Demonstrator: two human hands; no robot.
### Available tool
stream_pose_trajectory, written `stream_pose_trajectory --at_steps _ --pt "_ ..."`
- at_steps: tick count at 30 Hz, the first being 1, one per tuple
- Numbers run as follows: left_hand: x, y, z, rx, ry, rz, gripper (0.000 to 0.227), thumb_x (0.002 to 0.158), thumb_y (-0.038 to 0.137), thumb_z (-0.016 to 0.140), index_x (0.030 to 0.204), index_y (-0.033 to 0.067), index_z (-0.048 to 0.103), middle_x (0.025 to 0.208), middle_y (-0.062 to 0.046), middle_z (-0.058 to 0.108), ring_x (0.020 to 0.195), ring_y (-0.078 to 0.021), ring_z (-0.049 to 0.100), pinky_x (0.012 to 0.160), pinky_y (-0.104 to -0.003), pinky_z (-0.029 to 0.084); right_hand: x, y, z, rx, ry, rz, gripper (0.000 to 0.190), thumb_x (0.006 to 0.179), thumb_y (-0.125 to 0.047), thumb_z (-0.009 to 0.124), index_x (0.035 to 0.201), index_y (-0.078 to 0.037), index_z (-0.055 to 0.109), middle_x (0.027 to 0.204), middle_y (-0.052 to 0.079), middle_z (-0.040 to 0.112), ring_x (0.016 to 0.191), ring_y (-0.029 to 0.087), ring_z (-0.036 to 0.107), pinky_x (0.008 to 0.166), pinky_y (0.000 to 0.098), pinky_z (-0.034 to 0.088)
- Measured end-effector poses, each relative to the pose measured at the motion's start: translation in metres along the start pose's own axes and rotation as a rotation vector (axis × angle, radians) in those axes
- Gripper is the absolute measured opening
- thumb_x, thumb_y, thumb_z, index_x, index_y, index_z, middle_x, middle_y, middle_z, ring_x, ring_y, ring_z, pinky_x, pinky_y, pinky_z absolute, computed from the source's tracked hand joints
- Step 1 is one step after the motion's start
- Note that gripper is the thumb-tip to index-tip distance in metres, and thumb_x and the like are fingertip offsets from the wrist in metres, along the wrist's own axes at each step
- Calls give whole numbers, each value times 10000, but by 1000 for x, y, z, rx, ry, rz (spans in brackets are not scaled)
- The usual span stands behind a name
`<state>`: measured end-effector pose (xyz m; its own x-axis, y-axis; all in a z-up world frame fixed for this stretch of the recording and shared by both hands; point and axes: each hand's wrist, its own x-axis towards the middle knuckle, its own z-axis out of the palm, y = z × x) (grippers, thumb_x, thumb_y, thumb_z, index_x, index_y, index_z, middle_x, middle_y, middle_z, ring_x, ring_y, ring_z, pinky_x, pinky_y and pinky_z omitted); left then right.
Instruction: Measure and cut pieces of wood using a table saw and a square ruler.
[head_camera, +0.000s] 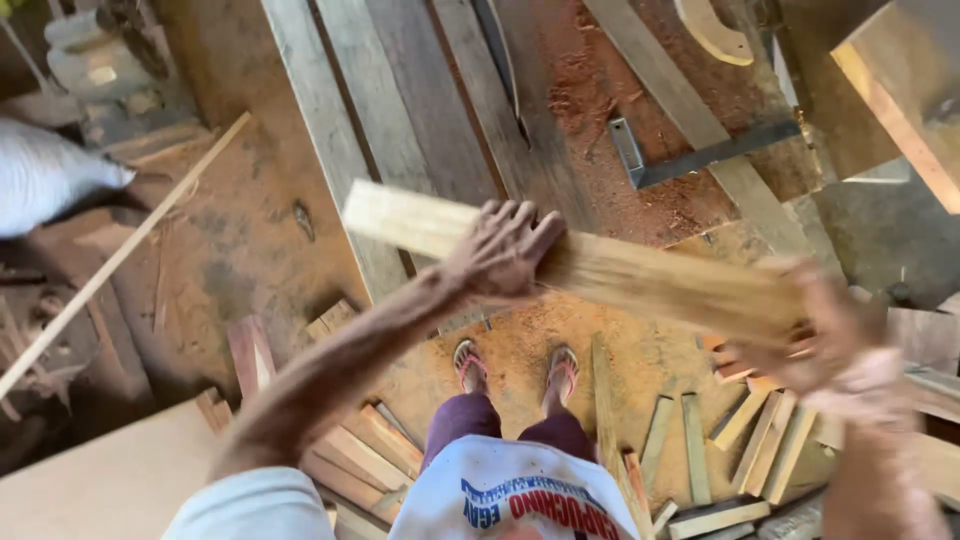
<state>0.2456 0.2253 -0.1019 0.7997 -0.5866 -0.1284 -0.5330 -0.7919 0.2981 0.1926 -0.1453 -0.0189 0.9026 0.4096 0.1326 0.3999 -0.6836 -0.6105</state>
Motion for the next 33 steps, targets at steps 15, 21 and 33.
stream_pose_trajectory --at_steps 15,21,33 --pt "27 93 179 -1724 791 -721 420 662 279 940 878 -19 737 863 -129 765 787 -185 714 766 -297 568 -246 116 207 430 -112 675 980 850 -628 641 1568 2 418 1301 235 679 1183 285 633 958 355 519" --pt "26 105 220 -1622 700 -986 478 669 358 948 684 -60 717 697 -91 681 656 -162 620 607 -336 508 -255 140 217 512 -174 702 847 1005 -559 584 1645 -32 410 1161 292 585 966 314 587 802 364 526" --pt "29 105 270 -572 942 -819 613 1044 351 561 1431 -117 480 1432 -311 534 1339 -427 505 1137 -447 393 -246 132 245 646 59 581 539 1066 -310 527 1466 50 539 1076 95 742 972 104 606 824 230 517"
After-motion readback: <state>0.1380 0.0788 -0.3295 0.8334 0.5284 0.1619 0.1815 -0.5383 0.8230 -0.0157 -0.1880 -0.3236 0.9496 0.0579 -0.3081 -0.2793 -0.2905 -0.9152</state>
